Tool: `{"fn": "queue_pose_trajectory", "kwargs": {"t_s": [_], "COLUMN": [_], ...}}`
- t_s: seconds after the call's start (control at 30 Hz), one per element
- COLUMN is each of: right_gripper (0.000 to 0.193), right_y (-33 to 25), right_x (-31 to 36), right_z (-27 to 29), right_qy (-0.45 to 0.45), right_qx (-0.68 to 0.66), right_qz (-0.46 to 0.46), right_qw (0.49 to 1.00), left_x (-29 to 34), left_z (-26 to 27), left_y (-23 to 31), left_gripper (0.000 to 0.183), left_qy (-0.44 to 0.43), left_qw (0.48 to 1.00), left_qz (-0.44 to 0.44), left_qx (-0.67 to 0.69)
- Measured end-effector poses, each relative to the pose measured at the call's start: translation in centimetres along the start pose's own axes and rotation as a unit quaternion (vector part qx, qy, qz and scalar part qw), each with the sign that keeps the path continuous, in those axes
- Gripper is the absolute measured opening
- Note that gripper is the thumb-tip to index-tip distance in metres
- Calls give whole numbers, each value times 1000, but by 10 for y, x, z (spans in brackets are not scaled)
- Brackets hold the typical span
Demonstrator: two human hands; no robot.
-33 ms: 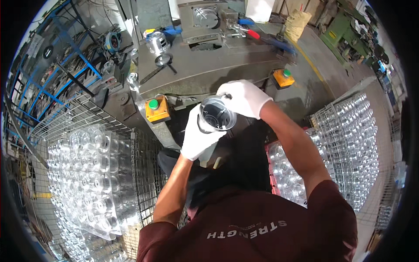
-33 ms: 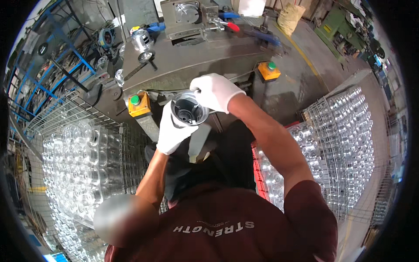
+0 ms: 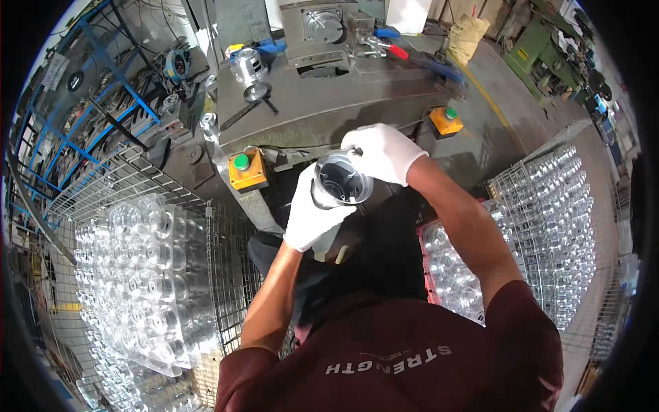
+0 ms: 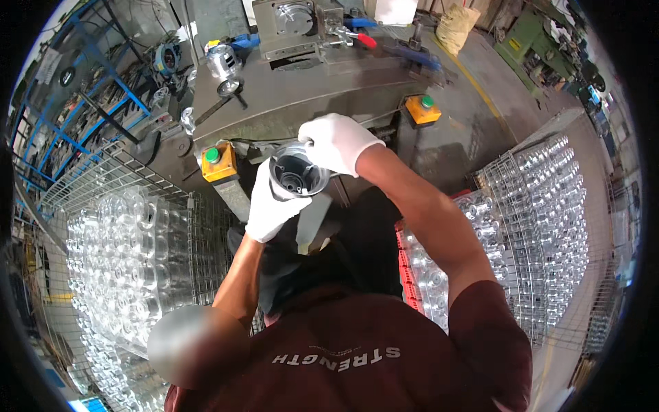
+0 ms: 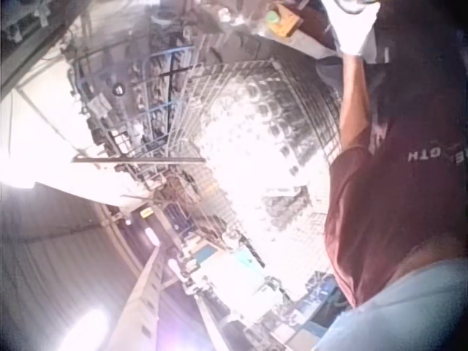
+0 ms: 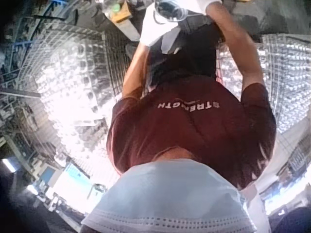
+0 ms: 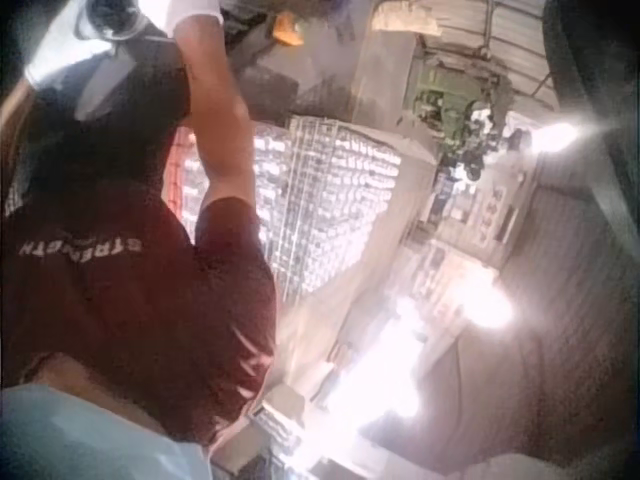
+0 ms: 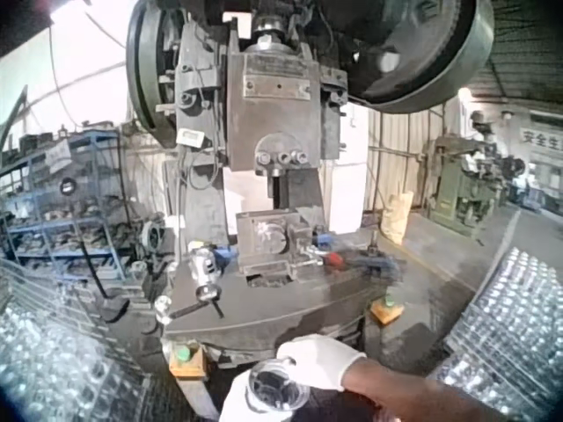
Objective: Machining and measuring metal cylindrical components on an industrial lathe.
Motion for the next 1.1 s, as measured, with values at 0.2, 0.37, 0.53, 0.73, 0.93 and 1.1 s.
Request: {"fn": "queue_pose_trajectory", "kwargs": {"t_s": [0.2, 0.37, 0.53, 0.73, 0.93, 1.1], "right_gripper": [28, 42, 22, 20, 21, 20], "right_y": [-29, -9, -9, -15, -40, -52], "right_x": [-3, -1, 12, 3, 28, 46], "right_z": [3, 21, 18, 13, 46, 29], "right_qy": [35, -23, -79, -43, -85, -147], "right_qx": [122, -142, -14, -45, -28, 88], "right_qz": [187, -145, 11, -5, 97, 116], "right_qw": [974, 979, 997, 998, 991, 978], "left_x": [5, 12, 11, 4, -8, -1], "left_z": [-13, -16, -18, -6, 21, 12], "left_y": [-12, -21, -15, -5, 4, 0], "left_gripper": [95, 85, 82, 87, 92, 86], "left_qy": [-61, -51, -63, -74, -54, -50], "left_qw": [978, 960, 961, 989, 994, 923], "left_qz": [99, 124, 123, 70, 48, 126], "left_qx": [172, 244, 240, 108, 81, 360]}}
Point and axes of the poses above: each hand's wrist, its own x-axis away from the middle knuckle, its own z-axis out of the back of the hand, y = z × x, the point moved 6 cm from there along -x, towards the middle knuckle, and after that the axes turned 10 degrees about y, right-handed, at the moved point
